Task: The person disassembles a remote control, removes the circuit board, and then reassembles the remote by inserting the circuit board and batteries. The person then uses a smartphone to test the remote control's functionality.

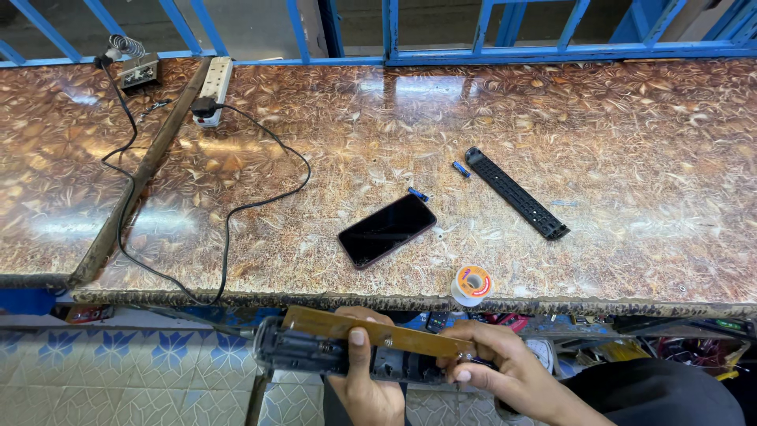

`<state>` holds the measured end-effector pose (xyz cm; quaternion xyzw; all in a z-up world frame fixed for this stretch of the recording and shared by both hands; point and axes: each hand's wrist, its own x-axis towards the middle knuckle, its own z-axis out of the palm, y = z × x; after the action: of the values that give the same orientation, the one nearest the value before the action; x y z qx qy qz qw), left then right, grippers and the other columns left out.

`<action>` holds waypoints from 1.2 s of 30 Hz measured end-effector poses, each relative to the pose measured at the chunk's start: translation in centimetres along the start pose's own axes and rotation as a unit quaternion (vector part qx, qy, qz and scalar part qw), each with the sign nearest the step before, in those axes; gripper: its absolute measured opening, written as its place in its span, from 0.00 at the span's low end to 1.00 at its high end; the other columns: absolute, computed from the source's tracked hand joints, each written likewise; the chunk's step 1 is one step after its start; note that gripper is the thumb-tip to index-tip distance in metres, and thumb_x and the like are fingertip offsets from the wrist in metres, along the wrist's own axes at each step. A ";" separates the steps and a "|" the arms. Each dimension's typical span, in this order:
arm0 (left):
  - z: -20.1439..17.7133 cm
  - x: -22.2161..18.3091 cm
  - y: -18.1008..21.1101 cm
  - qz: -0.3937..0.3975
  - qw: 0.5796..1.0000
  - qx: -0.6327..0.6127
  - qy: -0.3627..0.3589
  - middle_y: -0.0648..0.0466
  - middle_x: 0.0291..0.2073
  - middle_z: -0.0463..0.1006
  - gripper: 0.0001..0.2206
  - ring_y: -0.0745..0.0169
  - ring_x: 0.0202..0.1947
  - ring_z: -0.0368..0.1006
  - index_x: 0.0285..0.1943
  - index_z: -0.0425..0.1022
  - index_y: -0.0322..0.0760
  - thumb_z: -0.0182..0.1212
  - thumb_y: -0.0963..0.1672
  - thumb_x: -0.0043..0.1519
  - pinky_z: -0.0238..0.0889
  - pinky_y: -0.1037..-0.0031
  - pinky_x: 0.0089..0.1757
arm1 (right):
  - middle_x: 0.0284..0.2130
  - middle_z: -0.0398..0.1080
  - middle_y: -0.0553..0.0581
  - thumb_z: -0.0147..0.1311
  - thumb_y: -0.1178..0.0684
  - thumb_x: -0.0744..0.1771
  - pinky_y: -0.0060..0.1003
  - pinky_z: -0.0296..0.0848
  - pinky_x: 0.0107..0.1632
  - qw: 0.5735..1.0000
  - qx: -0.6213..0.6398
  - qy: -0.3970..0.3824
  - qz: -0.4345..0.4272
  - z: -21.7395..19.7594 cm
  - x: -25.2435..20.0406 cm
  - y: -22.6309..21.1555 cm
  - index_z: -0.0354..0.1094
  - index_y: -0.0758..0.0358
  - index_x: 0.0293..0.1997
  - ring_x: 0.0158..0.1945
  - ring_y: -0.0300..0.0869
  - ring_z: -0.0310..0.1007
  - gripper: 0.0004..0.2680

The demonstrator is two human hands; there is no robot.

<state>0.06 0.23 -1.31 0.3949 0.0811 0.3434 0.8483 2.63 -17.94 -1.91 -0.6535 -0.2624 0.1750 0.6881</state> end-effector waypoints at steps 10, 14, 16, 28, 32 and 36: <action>-1.2 -0.8 -4.2 -0.170 0.978 0.039 0.112 0.46 0.43 0.78 0.26 0.49 0.42 0.74 0.63 0.74 0.31 0.69 0.41 0.52 0.66 0.59 0.47 | 0.37 0.77 0.66 0.45 0.43 0.70 0.31 0.71 0.23 0.991 0.107 -0.041 0.064 0.3 0.7 -1.4 0.66 0.75 0.62 0.26 0.44 0.75 0.22; -1.3 -0.7 -4.5 -0.171 0.982 -0.043 0.074 0.42 0.42 0.78 0.27 0.46 0.41 0.74 0.62 0.72 0.31 0.65 0.49 0.55 0.68 0.56 0.44 | 0.35 0.71 0.57 0.43 0.44 0.70 0.29 0.63 0.27 1.000 0.002 0.010 -0.020 0.6 0.4 -1.4 0.69 0.69 0.63 0.26 0.38 0.65 0.19; -0.7 -0.6 -3.8 -0.139 0.988 -0.064 0.010 0.42 0.38 0.77 0.28 0.50 0.38 0.74 0.56 0.74 0.28 0.65 0.55 0.56 0.70 0.60 0.41 | 0.35 0.71 0.56 0.42 0.44 0.71 0.30 0.64 0.30 0.996 -0.055 0.019 -0.068 0.8 0.2 -1.6 0.70 0.65 0.63 0.26 0.37 0.64 0.18; 0.8 -0.9 -2.6 -0.097 0.993 -0.065 -0.022 0.44 0.37 0.75 0.36 0.53 0.37 0.72 0.57 0.71 0.26 0.60 0.61 0.56 0.67 0.64 0.43 | 0.44 0.69 0.59 0.39 0.44 0.71 0.37 0.66 0.50 0.969 -0.215 0.048 -0.116 1.2 -0.2 -0.8 0.67 0.59 0.67 0.47 0.44 0.72 0.18; 1.1 -0.9 -2.2 -0.093 0.994 -0.039 -0.027 0.44 0.38 0.75 0.37 0.52 0.39 0.72 0.55 0.71 0.27 0.60 0.63 0.55 0.66 0.63 0.43 | 0.46 0.67 0.60 0.38 0.45 0.72 0.36 0.67 0.50 0.961 -0.240 0.041 -0.129 1.2 -0.3 -0.4 0.64 0.60 0.68 0.47 0.44 0.71 0.19; 0.8 -1.0 -2.6 -0.101 0.994 -0.040 -0.024 0.44 0.40 0.74 0.40 0.53 0.41 0.72 0.59 0.70 0.27 0.58 0.64 0.53 0.65 0.64 0.44 | 0.45 0.65 0.60 0.37 0.45 0.72 0.37 0.66 0.52 0.955 -0.258 0.039 -0.144 1.3 -0.3 -0.2 0.63 0.62 0.69 0.48 0.45 0.69 0.19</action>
<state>0.96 -2.08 -2.75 0.3585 0.0868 0.2490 0.8955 1.65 -17.08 -1.72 -0.7705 -0.3629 -0.0251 0.5234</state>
